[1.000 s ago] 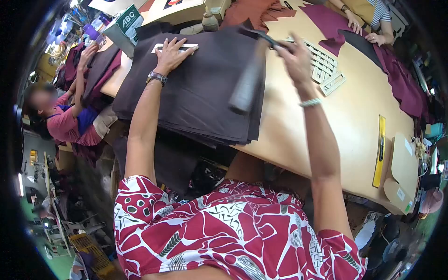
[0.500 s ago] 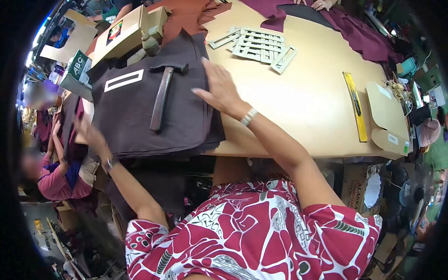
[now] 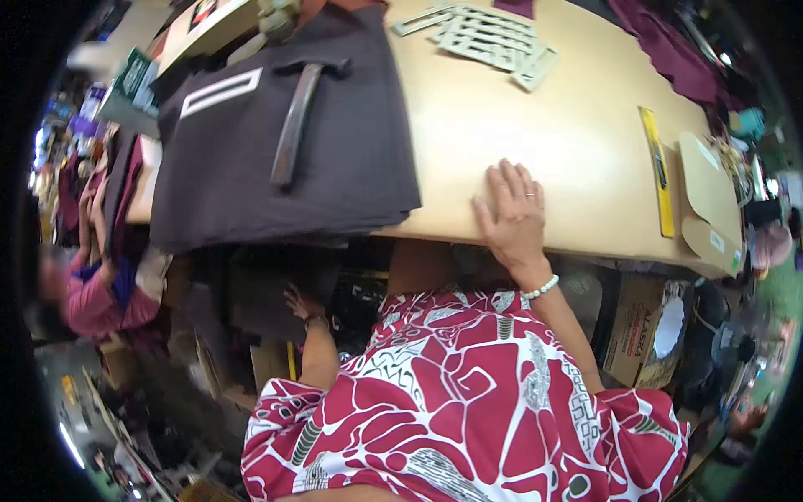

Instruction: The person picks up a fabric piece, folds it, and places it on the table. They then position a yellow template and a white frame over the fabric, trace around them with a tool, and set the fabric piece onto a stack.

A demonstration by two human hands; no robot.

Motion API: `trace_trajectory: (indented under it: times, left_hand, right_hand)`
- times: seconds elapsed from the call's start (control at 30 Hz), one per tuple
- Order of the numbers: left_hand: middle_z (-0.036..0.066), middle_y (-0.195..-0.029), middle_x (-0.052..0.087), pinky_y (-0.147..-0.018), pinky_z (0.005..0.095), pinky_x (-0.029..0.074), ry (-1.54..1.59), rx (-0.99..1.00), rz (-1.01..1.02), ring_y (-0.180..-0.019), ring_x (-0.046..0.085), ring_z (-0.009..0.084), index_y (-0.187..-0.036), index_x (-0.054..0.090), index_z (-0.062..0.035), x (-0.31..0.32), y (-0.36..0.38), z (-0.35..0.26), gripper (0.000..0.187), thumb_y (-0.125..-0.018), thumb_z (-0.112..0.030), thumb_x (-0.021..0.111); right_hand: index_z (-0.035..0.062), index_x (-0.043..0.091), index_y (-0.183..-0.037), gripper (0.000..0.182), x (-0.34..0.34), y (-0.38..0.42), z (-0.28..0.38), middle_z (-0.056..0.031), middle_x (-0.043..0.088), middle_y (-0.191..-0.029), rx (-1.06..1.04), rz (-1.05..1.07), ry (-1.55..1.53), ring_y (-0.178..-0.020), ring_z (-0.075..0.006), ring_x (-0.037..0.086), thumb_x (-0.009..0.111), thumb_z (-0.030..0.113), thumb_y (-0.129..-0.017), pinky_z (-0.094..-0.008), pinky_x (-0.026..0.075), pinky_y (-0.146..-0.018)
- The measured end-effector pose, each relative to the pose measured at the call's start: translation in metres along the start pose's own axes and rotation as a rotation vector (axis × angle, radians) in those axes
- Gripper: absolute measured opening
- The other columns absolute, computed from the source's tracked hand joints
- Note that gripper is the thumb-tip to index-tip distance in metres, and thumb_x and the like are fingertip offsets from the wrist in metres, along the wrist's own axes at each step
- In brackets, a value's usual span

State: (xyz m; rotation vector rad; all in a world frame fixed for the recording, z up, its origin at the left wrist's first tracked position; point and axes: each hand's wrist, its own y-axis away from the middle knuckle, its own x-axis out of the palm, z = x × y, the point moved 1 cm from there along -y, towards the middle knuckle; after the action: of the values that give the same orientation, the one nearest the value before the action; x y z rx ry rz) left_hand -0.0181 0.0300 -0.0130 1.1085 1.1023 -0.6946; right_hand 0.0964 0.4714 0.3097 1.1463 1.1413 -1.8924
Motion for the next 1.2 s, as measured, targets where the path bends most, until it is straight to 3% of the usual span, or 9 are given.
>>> trace_trajectory:
  times: [0.13,0.17,0.27,0.33,0.53,0.73,0.93,1.13,1.2]
  left_hand:
    - [0.011,-0.151,0.021,-0.100,0.0538,0.032,0.086,0.243,-0.015,-0.133,0.028,0.0368,-0.146,0.021,-0.0210,-0.005,-0.012,0.013,0.084,-0.074,-0.025,0.065]
    - [0.011,-0.151,0.020,-0.100,0.0546,0.031,0.161,0.238,-0.014,-0.134,0.027,0.0360,-0.146,0.020,-0.0203,-0.010,-0.008,0.011,0.084,-0.074,-0.023,0.064]
    - [0.013,-0.151,0.018,-0.100,0.0594,0.028,-0.014,0.166,-0.010,-0.136,0.022,0.0355,-0.147,0.017,-0.0172,-0.044,0.028,-0.015,0.084,-0.075,-0.021,0.061]
    - [0.015,-0.151,0.016,-0.101,0.0634,0.024,-0.011,0.154,-0.044,-0.138,0.017,0.0364,-0.147,0.014,-0.0140,-0.035,0.035,-0.028,0.084,-0.076,-0.021,0.060]
    - [0.014,-0.153,0.009,-0.102,0.0648,0.022,0.021,0.019,-0.181,-0.139,0.015,0.0370,-0.148,0.007,-0.0130,0.006,0.009,-0.043,0.088,-0.078,-0.021,0.061]
    - [0.013,-0.152,0.011,-0.103,0.0642,0.021,0.011,0.324,-0.043,-0.139,0.014,0.0360,-0.148,0.008,-0.0143,-0.052,0.052,-0.057,0.084,-0.082,-0.024,0.060]
    - [0.012,-0.152,0.013,-0.102,0.0675,0.020,0.089,0.296,-0.242,-0.138,0.017,0.0366,-0.147,0.009,-0.0165,-0.017,0.037,-0.060,0.095,-0.075,-0.032,0.069]
    - [0.012,-0.153,0.006,-0.101,0.0701,0.015,0.024,0.363,-0.158,-0.140,0.008,0.0364,-0.147,0.014,-0.0148,-0.034,0.056,-0.066,0.092,-0.074,-0.032,0.068]
    - [0.011,-0.153,0.005,-0.101,0.0702,0.016,0.039,0.323,-0.145,-0.140,0.007,0.0352,-0.146,0.015,-0.0146,-0.041,0.056,-0.073,0.083,-0.080,-0.029,0.063]
  right_hand:
    - [0.0043,0.056,-0.120,0.044,-0.001,-0.003,-0.003,-0.0168,0.050,-0.130,-0.033,-0.025,-0.009,-0.124,-0.0343,0.042,0.057,0.033,-0.086,-0.0464,0.028,-0.104]
    - [0.0042,0.056,-0.120,0.044,0.000,-0.005,-0.004,-0.0170,0.050,-0.130,-0.041,-0.029,-0.003,-0.123,-0.0344,0.042,0.057,0.032,-0.086,-0.0460,0.029,-0.104]
    - [0.0039,0.056,-0.120,0.042,0.004,-0.006,-0.007,-0.0175,0.051,-0.129,-0.075,-0.035,0.003,-0.122,-0.0349,0.043,0.057,0.031,-0.087,-0.0449,0.029,-0.104]
    - [0.0036,0.056,-0.120,0.040,0.004,-0.006,-0.008,-0.0174,0.051,-0.129,-0.101,-0.044,0.006,-0.122,-0.0351,0.043,0.057,0.028,-0.088,-0.0442,0.030,-0.104]
    - [0.0032,0.055,-0.121,0.040,0.007,-0.006,-0.011,-0.0165,0.050,-0.130,-0.114,-0.030,-0.005,-0.123,-0.0348,0.042,0.055,0.027,-0.089,-0.0438,0.031,-0.104]
    - [0.0032,0.055,-0.122,0.040,0.007,-0.008,-0.014,-0.0164,0.050,-0.131,-0.123,-0.021,0.002,-0.124,-0.0344,0.042,0.055,0.026,-0.089,-0.0426,0.030,-0.104]
    - [0.0025,0.055,-0.122,0.040,0.006,-0.006,-0.012,-0.0165,0.050,-0.130,-0.127,-0.021,0.000,-0.124,-0.0346,0.043,0.055,0.026,-0.090,-0.0425,0.031,-0.104]
    - [0.0021,0.055,-0.121,0.040,0.005,-0.005,-0.011,-0.0171,0.050,-0.130,-0.123,-0.020,0.013,-0.123,-0.0346,0.043,0.055,0.025,-0.089,-0.0426,0.031,-0.103]
    - [0.0020,0.055,-0.121,0.040,0.006,-0.008,-0.012,-0.0172,0.050,-0.130,-0.119,-0.029,0.024,-0.123,-0.0344,0.043,0.055,0.025,-0.089,-0.0426,0.031,-0.103]
